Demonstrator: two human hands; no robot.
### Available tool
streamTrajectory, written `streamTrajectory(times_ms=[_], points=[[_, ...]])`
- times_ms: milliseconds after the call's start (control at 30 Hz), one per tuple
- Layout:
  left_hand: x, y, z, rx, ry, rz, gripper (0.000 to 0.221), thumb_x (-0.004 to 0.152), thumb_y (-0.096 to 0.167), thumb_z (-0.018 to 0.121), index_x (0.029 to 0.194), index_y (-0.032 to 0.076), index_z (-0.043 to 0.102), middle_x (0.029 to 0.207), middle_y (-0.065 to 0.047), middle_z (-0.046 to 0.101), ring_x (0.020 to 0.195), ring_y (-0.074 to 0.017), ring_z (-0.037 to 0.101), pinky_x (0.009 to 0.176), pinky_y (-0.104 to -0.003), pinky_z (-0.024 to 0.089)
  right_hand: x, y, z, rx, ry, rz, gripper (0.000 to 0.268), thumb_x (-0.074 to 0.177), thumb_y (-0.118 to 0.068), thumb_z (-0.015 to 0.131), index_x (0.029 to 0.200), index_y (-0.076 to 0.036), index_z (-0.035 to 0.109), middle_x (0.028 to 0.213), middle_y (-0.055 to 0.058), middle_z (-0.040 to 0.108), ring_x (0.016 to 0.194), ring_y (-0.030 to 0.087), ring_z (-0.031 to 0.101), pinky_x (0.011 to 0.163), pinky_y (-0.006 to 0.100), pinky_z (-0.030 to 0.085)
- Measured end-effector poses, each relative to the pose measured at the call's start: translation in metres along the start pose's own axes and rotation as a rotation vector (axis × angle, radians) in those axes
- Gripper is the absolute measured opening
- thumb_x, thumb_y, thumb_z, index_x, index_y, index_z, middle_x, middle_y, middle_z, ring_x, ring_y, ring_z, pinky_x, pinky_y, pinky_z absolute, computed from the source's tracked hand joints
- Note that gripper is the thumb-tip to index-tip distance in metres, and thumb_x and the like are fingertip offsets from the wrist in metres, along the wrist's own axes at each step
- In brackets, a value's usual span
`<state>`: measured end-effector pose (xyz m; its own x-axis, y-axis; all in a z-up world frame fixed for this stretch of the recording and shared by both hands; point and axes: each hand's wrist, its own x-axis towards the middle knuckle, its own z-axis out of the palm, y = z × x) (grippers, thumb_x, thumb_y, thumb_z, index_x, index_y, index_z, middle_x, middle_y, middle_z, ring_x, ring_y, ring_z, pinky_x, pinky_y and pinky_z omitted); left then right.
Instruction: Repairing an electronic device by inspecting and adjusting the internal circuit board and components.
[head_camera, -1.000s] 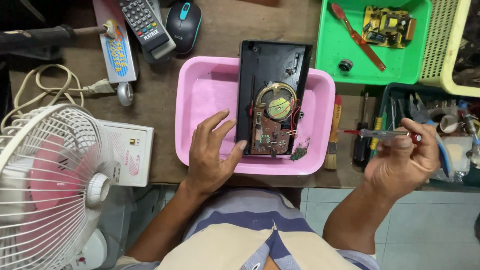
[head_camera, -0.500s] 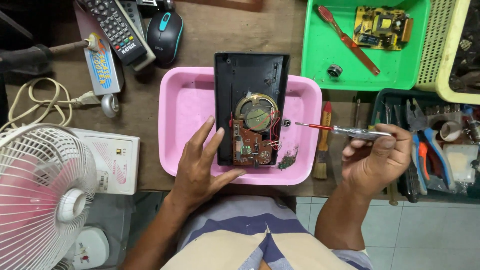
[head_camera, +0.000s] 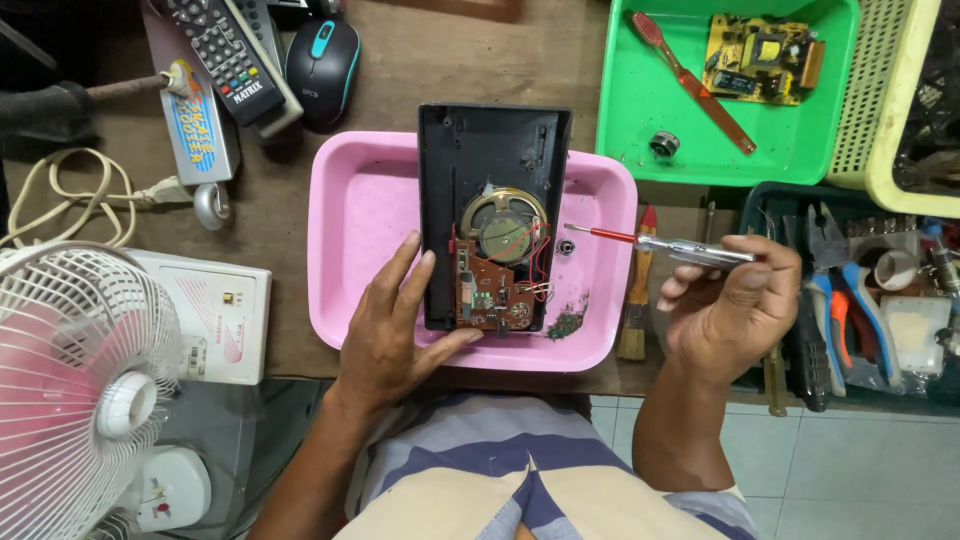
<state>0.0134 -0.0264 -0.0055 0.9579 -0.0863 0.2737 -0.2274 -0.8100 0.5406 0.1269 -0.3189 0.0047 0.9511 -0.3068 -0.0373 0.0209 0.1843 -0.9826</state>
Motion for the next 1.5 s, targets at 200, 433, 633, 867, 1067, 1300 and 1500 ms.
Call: streamTrajectory(times_ms=[200, 433, 633, 867, 1067, 1300, 1500], points=[[-0.003, -0.002, 0.002, -0.018, 0.002, -0.002, 0.101, 0.087, 0.043, 0.092, 0.158, 0.007, 0.030, 0.162, -0.023, 0.038, 0.148, -0.0364, 0.049, 0.118, -0.046, 0.051, -0.003, -0.006, 0.015, -0.023, -0.049, -0.072, 0.052, 0.098, -0.057, 0.069, 0.113, -0.010, 0.053, 0.071, 0.013, 0.055, 0.050, 0.020, 0.054, 0.038, 0.031, 0.044], [-0.001, -0.004, 0.000, -0.059, 0.000, 0.018, 0.095, 0.089, 0.042, 0.090, 0.155, 0.003, 0.033, 0.161, -0.024, 0.036, 0.149, -0.0401, 0.047, 0.119, -0.049, 0.049, -0.004, -0.006, 0.027, -0.062, -0.094, -0.147, 0.048, 0.102, -0.052, 0.065, 0.114, -0.007, 0.053, 0.071, 0.014, 0.056, 0.050, 0.020, 0.055, 0.041, 0.031, 0.046], [0.000, -0.004, -0.003, -0.053, 0.014, 0.025, 0.093, 0.091, 0.043, 0.088, 0.155, 0.002, 0.035, 0.162, -0.022, 0.035, 0.146, -0.0376, 0.051, 0.117, -0.047, 0.052, -0.004, -0.005, 0.032, -0.100, -0.105, -0.165, 0.049, 0.102, -0.053, 0.065, 0.113, -0.006, 0.056, 0.073, 0.014, 0.059, 0.052, 0.020, 0.057, 0.045, 0.029, 0.050], [-0.001, -0.006, -0.001, -0.047, 0.018, 0.034, 0.094, 0.090, 0.045, 0.089, 0.155, 0.003, 0.036, 0.161, -0.023, 0.036, 0.141, -0.0384, 0.057, 0.113, -0.046, 0.055, -0.010, -0.012, 0.039, -0.152, -0.095, -0.177, 0.045, 0.104, -0.051, 0.063, 0.114, -0.008, 0.056, 0.072, 0.013, 0.058, 0.051, 0.019, 0.057, 0.044, 0.028, 0.048], [-0.001, -0.008, -0.001, -0.030, 0.016, 0.039, 0.096, 0.090, 0.046, 0.089, 0.156, 0.004, 0.035, 0.162, -0.023, 0.035, 0.141, -0.0377, 0.058, 0.110, -0.046, 0.057, -0.009, -0.016, 0.039, -0.204, -0.132, -0.210, 0.046, 0.106, -0.052, 0.061, 0.115, -0.007, 0.055, 0.074, 0.014, 0.059, 0.053, 0.020, 0.058, 0.046, 0.029, 0.049], [-0.001, -0.007, -0.003, -0.049, 0.008, 0.045, 0.092, 0.093, 0.045, 0.086, 0.157, 0.004, 0.033, 0.161, -0.025, 0.035, 0.144, -0.0382, 0.054, 0.114, -0.046, 0.054, -0.010, -0.019, 0.044, -0.104, -0.082, -0.087, 0.066, 0.093, -0.072, 0.056, 0.109, -0.008, 0.060, 0.070, 0.015, 0.059, 0.055, 0.023, 0.058, 0.044, 0.032, 0.045], [-0.002, -0.007, -0.003, -0.046, 0.016, 0.037, 0.091, 0.093, 0.045, 0.086, 0.156, 0.004, 0.035, 0.162, -0.024, 0.035, 0.143, -0.0372, 0.055, 0.111, -0.045, 0.056, -0.011, -0.029, 0.045, -0.127, -0.139, 0.048, 0.067, 0.092, -0.072, 0.050, 0.107, -0.009, 0.065, 0.067, 0.013, 0.063, 0.046, 0.020, 0.055, 0.039, 0.026, 0.043]])
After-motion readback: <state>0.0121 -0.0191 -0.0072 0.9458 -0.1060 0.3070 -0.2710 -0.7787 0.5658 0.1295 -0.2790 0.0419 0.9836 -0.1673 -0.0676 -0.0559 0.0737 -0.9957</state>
